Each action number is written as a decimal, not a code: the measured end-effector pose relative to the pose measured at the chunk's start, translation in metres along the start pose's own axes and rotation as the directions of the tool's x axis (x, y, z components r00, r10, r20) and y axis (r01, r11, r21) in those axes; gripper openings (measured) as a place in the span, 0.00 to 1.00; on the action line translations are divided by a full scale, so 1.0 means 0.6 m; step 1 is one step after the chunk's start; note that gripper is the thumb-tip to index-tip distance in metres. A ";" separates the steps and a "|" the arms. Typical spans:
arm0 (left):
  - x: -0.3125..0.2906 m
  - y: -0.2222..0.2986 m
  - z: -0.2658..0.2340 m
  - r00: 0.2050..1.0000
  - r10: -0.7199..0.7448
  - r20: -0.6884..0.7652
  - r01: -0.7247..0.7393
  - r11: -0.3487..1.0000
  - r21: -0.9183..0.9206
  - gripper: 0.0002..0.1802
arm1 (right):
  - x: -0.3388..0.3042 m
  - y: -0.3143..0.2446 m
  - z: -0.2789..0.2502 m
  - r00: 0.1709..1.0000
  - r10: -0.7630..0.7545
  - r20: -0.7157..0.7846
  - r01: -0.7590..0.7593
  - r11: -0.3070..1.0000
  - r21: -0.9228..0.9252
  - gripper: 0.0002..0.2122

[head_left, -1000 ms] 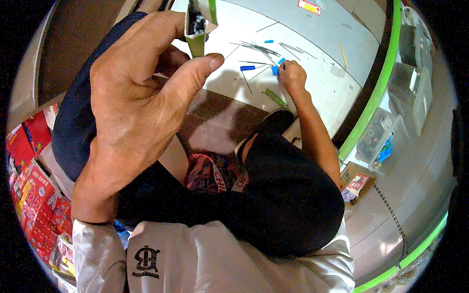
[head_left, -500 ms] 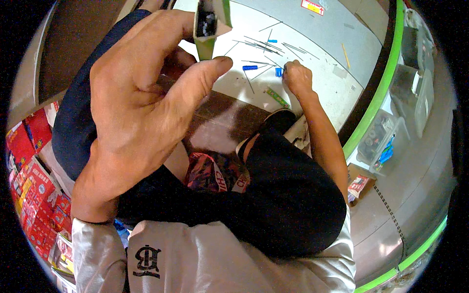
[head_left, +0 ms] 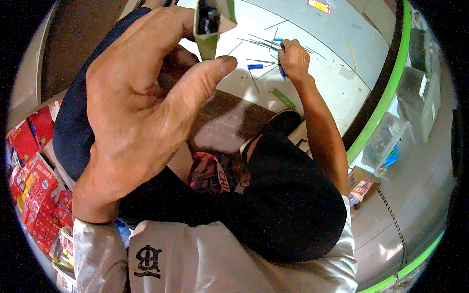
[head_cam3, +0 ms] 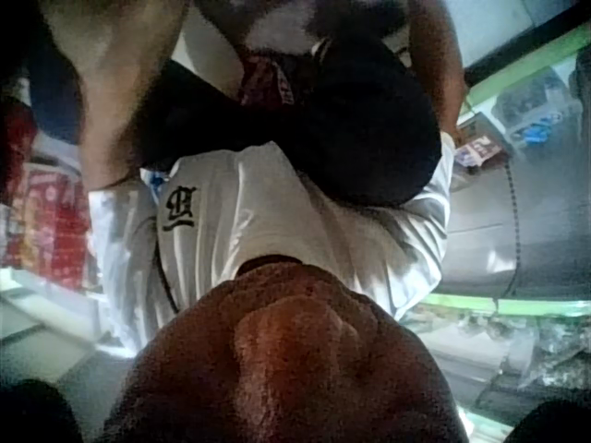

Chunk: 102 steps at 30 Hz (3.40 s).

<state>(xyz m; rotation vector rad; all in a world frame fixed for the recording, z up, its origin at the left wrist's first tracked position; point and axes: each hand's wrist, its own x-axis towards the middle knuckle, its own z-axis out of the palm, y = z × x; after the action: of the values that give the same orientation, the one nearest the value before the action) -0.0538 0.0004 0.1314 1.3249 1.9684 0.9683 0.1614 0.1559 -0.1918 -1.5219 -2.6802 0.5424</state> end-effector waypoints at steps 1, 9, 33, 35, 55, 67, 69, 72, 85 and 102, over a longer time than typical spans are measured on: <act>-0.002 0.003 -0.001 1.000 -0.022 0.003 0.022 1.000 -0.020 0.13 | 0.001 0.000 0.004 1.000 0.000 -0.011 0.000 1.000 -0.006 0.08; -0.005 -0.016 -0.006 0.998 0.054 0.006 -0.055 0.997 0.052 0.11 | 0.005 0.010 0.008 0.988 -0.112 0.110 0.124 0.986 -0.112 0.08; -0.021 -0.016 -0.001 0.999 -0.018 -0.031 0.016 0.998 -0.067 0.13 | -0.023 0.032 -0.009 0.958 0.083 0.274 -0.030 0.980 -0.195 0.09; -0.019 -0.018 0.011 0.995 -0.056 -0.084 0.042 0.986 -0.164 0.13 | -0.028 0.043 -0.012 0.948 0.145 0.282 -0.109 0.984 -0.140 0.09; 0.003 0.015 0.042 0.930 0.365 0.036 -0.367 0.929 0.054 0.15 | -0.170 -0.059 -0.457 0.965 0.170 0.199 -0.232 0.197 0.953 0.06; -0.008 0.048 0.047 0.885 0.465 0.001 -0.465 0.884 -0.044 0.17 | -0.251 -0.287 -0.684 0.900 0.245 -0.359 0.214 0.468 0.857 0.09; -0.006 0.051 0.043 0.879 0.477 -0.016 -0.476 0.875 -0.082 0.17 | -0.255 -0.305 -0.678 0.863 0.257 -0.434 0.269 0.494 0.827 0.08; -0.008 0.054 0.039 0.882 0.471 -0.010 -0.470 0.878 -0.092 0.17 | -0.253 -0.320 -0.664 0.820 0.289 -0.494 0.287 0.539 0.792 0.07; -0.011 0.053 0.033 0.883 0.468 0.026 -0.466 0.883 -0.062 0.17 | -0.251 -0.347 -0.605 0.784 0.272 -0.558 0.292 0.631 0.718 0.05; -0.012 0.055 0.052 0.839 0.540 -0.064 -0.543 0.838 -0.050 0.09 | -0.245 -0.329 -0.579 0.727 0.128 -0.675 0.335 0.792 0.510 0.05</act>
<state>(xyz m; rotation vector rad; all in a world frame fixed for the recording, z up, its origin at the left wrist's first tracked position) -0.0096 0.0095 0.1410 1.8895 1.5916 1.3171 0.1371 0.0421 0.2178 -1.0613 -1.7544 0.5973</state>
